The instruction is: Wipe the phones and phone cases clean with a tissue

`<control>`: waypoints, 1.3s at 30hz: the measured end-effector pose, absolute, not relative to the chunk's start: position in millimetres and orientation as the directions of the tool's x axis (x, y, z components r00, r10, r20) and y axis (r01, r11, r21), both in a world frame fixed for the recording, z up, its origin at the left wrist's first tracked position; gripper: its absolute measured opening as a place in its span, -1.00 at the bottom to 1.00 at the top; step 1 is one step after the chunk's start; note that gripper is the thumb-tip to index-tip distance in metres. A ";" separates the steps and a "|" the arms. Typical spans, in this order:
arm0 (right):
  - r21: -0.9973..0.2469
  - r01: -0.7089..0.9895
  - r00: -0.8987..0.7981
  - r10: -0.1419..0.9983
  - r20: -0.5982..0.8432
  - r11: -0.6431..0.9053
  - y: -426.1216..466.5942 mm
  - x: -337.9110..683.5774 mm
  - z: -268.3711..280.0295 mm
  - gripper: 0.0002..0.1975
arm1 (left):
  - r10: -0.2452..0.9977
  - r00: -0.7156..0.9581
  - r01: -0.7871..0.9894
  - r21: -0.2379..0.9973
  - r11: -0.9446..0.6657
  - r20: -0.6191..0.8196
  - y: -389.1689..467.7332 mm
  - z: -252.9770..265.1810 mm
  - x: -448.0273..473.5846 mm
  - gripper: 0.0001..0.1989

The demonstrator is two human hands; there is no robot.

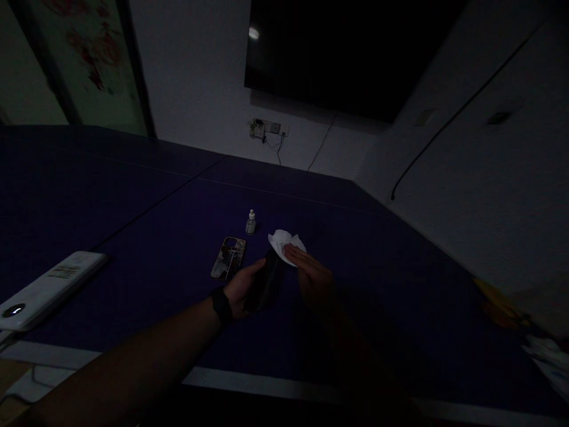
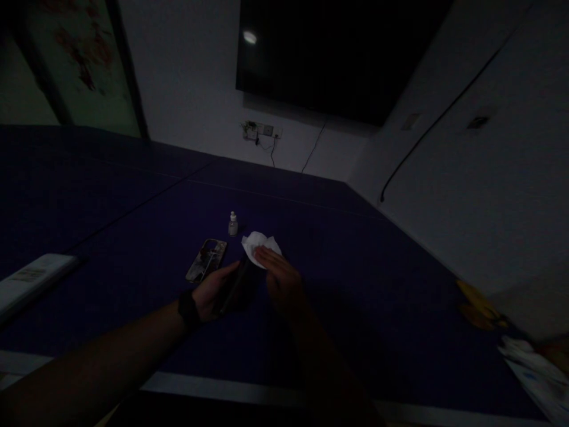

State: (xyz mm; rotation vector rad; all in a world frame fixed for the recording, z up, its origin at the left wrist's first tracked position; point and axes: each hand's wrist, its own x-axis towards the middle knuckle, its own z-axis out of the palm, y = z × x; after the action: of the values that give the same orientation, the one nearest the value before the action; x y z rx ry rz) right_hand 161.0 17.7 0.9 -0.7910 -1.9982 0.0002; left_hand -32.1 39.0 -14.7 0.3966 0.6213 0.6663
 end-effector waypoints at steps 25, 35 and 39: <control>-0.332 0.448 -0.496 0.539 0.681 0.830 15.8 152.4 -6.1 -0.46 | 0.744 0.561 -0.517 0.548 0.658 -0.364 33.6 -8.4 -27.3 -0.68; -0.362 0.402 -0.515 0.534 0.670 0.841 11.9 149.8 -3.6 -0.52 | 0.773 0.532 -0.578 0.519 0.630 -0.346 37.1 -7.3 -26.8 -0.74; -0.315 0.422 -0.548 0.516 0.658 0.850 6.3 140.6 -0.5 -0.49 | 0.786 0.551 -0.605 0.515 0.607 -0.280 38.5 -10.6 -29.9 -0.75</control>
State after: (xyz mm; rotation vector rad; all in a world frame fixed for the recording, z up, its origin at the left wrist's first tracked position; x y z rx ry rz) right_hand 140.6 6.3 -0.5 -0.6785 -2.2271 0.1519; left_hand -29.9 38.5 -10.6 0.3829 0.5205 0.8474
